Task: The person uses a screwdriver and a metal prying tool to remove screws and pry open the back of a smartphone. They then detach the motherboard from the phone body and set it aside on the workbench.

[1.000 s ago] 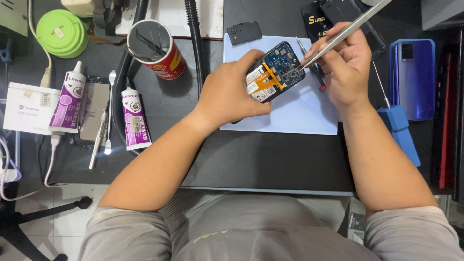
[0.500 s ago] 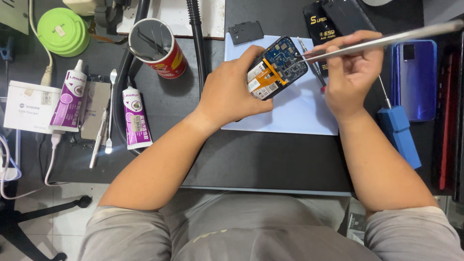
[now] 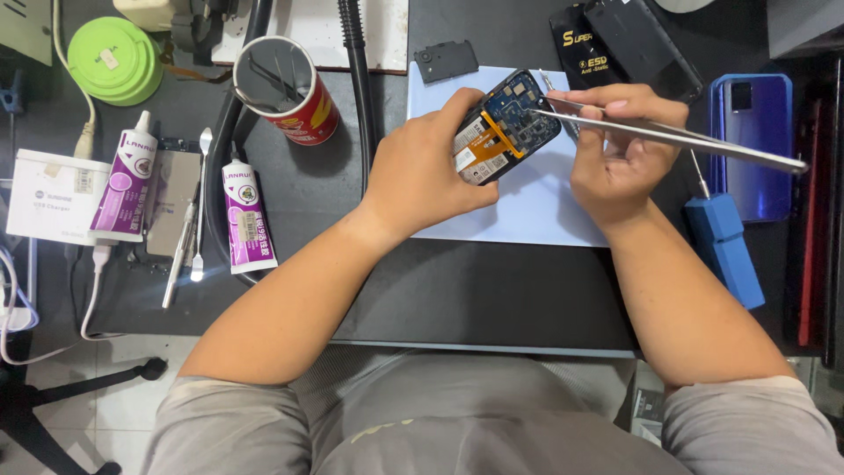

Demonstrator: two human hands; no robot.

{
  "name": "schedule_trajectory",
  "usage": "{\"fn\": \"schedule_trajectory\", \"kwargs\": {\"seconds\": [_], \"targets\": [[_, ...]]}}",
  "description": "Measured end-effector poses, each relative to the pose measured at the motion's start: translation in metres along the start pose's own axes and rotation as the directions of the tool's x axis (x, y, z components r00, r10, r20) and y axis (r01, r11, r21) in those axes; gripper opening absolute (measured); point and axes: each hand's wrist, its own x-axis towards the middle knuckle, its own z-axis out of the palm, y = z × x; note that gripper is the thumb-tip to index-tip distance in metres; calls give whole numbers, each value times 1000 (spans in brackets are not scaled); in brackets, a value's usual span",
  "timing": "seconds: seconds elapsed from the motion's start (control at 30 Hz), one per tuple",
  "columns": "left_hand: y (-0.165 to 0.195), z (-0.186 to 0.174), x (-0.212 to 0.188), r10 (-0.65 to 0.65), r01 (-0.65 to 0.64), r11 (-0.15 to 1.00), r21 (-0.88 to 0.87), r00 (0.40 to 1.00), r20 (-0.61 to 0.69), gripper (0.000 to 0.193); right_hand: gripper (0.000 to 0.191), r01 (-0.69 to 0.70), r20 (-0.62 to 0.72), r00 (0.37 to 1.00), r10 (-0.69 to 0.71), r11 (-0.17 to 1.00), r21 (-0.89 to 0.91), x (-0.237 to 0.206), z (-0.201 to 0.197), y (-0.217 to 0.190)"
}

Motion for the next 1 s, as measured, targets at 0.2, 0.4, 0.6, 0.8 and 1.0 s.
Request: {"fn": "schedule_trajectory", "kwargs": {"seconds": [0.2, 0.4, 0.6, 0.8, 1.0], "targets": [[2, 1, 0, -6, 6, 1000, 15, 1000, 26, 67, 25, 37, -14, 999, -38, 999, -40, 0, 3, -1], [2, 0, 0, -29, 27, 999, 41, 998, 53, 66, 26, 20, 5, 1000, -20, 999, -47, 1, 3, -2], [2, 4, -3, -2, 1, 999, 37, 1000, 17, 68, 27, 82, 14, 997, -81, 982, -170, 2, 5, -5], [4, 5, -4, 27, -27, 1000, 15, 1000, -11, 71, 27, 48, -41, 998, -52, 994, -95, 4, 7, -9], [5, -3, -1, -192, 198, 955, -221, 980, 48, 73, 25, 6, -133, 991, -9, 1000, -23, 10, 1, -11]]}}
